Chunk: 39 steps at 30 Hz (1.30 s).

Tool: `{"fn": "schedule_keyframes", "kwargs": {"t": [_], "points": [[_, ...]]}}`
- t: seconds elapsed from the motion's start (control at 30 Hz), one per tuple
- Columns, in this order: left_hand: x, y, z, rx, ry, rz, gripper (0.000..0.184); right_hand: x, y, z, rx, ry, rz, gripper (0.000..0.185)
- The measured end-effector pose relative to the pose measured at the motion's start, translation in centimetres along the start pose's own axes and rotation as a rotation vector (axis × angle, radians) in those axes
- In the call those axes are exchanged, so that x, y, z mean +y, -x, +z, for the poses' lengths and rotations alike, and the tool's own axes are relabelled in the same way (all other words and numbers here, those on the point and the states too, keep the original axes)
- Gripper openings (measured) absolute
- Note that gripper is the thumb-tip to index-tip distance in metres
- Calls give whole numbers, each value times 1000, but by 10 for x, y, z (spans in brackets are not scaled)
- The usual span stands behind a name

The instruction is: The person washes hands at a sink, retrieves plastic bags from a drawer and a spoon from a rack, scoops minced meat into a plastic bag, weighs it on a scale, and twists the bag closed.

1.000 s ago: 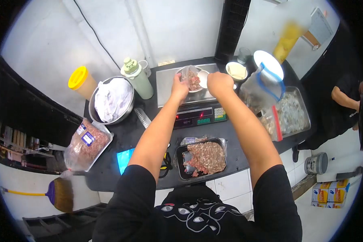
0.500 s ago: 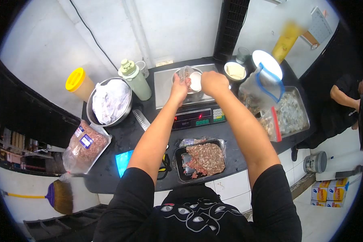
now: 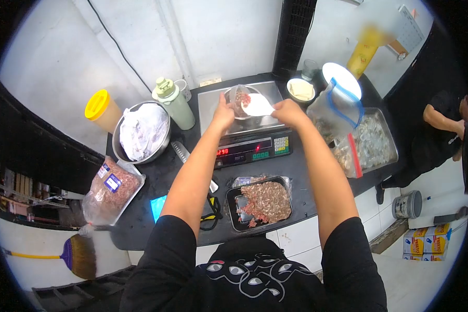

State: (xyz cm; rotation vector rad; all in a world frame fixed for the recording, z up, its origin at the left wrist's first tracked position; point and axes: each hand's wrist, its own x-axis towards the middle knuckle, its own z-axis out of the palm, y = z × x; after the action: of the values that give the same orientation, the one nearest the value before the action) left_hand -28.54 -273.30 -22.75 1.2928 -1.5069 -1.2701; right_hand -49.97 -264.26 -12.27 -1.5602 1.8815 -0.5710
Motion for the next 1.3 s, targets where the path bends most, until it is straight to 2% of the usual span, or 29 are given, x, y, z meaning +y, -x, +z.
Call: {"fn": "schedule_keyframes", "kwargs": {"t": [0.03, 0.23, 0.3, 0.33, 0.43, 0.47, 0.5, 0.53, 0.67, 1.0, 1.1, 1.3], "points": [[14, 12, -3, 16, 78, -63, 75, 7, 5, -2, 22, 6, -30, 29], [39, 66, -39, 123, 172, -59, 62, 6, 106, -23, 27, 92, -162, 33], [40, 81, -58, 138, 231, -43, 60, 30, 140, -1, 155, 98, -268, 34], [43, 91, -64, 169, 244, -48, 51, 22, 163, 3, 93, 128, -185, 36], [31, 108, -87, 167, 239, -88, 46, 17, 214, 37, -6, 279, -42, 39], [27, 114, -93, 177, 224, -77, 36, 28, 223, 57, 46, 289, -136, 39], [22, 119, -98, 172, 214, -84, 35, 40, 231, 78, 99, 299, -230, 39], [19, 124, -102, 166, 203, -90, 34, 46, 238, 93, 84, 339, -218, 39], [12, 132, -109, 158, 187, -101, 29, 49, 255, 116, 38, 425, -189, 38], [10, 134, -93, 105, 238, -98, 27, 53, 262, 107, 32, 402, -202, 38], [11, 137, -85, 95, 196, -97, 26, 56, 259, 105, 42, 358, -146, 33], [-12, 167, -70, 8, 83, -160, 26, 39, 249, 109, -66, 500, -143, 22]]}}
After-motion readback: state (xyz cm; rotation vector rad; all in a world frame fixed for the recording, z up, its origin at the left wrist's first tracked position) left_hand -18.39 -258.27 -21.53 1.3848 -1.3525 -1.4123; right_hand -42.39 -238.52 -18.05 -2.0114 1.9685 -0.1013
